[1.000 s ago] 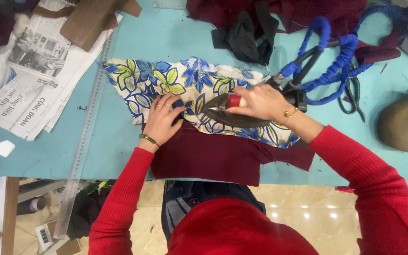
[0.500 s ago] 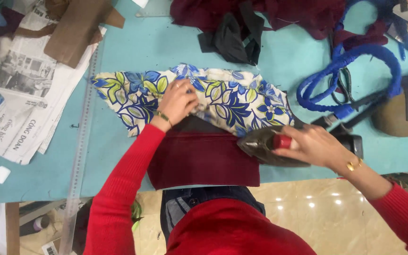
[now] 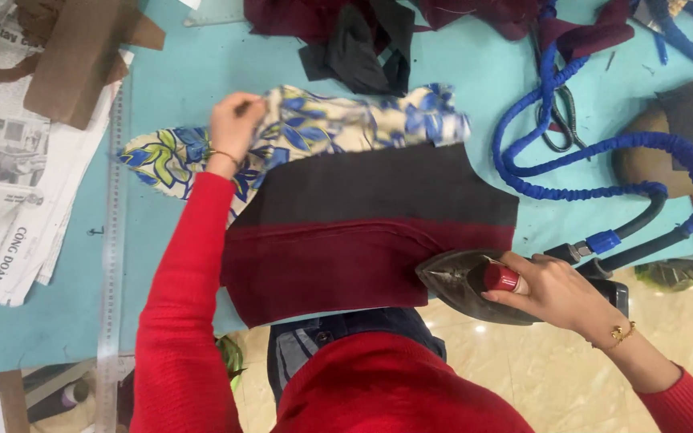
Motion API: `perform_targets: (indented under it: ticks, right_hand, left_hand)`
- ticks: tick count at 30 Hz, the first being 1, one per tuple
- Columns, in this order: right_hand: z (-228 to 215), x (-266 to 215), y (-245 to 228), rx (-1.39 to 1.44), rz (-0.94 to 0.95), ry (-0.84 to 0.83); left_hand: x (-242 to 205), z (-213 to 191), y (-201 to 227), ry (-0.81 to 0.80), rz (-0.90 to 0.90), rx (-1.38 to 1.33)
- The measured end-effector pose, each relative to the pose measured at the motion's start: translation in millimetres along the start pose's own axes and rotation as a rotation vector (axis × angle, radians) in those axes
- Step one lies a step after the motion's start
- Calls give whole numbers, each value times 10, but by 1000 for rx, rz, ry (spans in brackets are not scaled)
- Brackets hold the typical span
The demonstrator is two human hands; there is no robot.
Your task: Ironing and trimming fabric pieces to prepare them for garment assembly.
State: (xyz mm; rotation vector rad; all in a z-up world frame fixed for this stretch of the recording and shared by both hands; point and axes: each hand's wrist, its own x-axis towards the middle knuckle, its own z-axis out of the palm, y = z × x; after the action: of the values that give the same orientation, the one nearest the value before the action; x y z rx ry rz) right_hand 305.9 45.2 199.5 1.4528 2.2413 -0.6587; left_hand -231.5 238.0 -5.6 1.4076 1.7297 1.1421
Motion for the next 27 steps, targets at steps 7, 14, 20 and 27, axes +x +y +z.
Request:
perform_targets:
  ticks: [7, 14, 20, 27]
  right_hand:
    - [-22, -49, 82, 23, 2, -1]
    - [-534, -263, 133, 256, 443, -90]
    - [-613, -613, 828, 233, 661, 109]
    - [-210, -753, 1753, -154, 629, 271]
  left_hand:
    - [-226, -719, -6, 207, -183, -216]
    - [-257, -2146, -1062, 721, 217, -73]
    - [-972, -1672, -601, 822, -217, 514]
    - [-1995, 1208, 1170, -374, 618, 771]
